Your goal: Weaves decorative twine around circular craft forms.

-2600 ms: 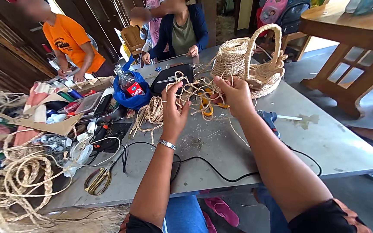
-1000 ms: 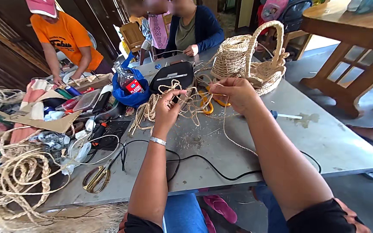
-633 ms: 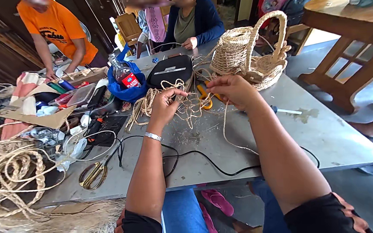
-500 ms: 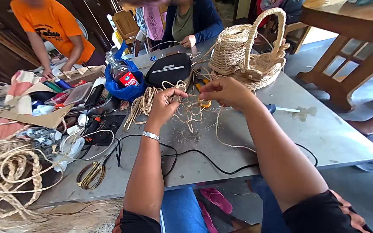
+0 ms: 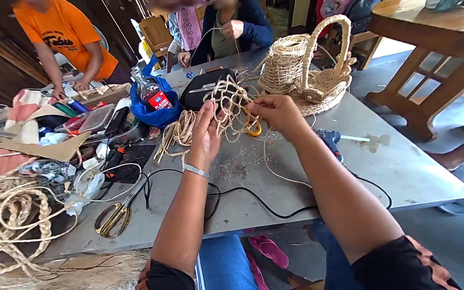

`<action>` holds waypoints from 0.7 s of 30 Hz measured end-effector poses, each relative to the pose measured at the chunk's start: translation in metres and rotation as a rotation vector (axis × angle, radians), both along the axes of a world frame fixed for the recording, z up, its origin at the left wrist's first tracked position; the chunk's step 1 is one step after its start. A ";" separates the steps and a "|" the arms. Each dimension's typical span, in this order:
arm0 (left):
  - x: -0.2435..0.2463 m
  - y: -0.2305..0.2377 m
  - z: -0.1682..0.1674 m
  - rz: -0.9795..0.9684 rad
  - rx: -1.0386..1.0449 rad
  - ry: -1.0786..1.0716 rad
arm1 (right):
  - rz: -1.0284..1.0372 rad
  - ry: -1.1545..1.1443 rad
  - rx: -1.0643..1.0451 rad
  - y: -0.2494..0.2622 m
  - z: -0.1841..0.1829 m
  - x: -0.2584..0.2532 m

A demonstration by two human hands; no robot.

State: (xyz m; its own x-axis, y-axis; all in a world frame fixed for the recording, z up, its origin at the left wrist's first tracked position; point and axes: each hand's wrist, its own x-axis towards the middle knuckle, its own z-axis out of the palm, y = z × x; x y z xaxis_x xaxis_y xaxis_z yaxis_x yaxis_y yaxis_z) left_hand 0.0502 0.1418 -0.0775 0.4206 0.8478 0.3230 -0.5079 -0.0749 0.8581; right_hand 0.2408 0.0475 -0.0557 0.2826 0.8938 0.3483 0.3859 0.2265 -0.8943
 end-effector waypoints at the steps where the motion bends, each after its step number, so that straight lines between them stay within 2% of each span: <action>1: 0.000 -0.003 -0.001 -0.008 0.009 0.026 | -0.009 0.006 0.009 0.000 0.000 -0.001; 5: -0.001 -0.002 0.007 -0.081 0.030 0.010 | -0.037 0.004 0.029 0.000 0.000 0.000; 11: -0.006 -0.005 0.013 -0.174 0.012 0.172 | -0.020 -0.016 0.052 0.001 0.000 0.000; 21: -0.014 0.000 0.015 -0.152 0.035 0.116 | -0.033 -0.207 0.046 0.001 -0.001 0.009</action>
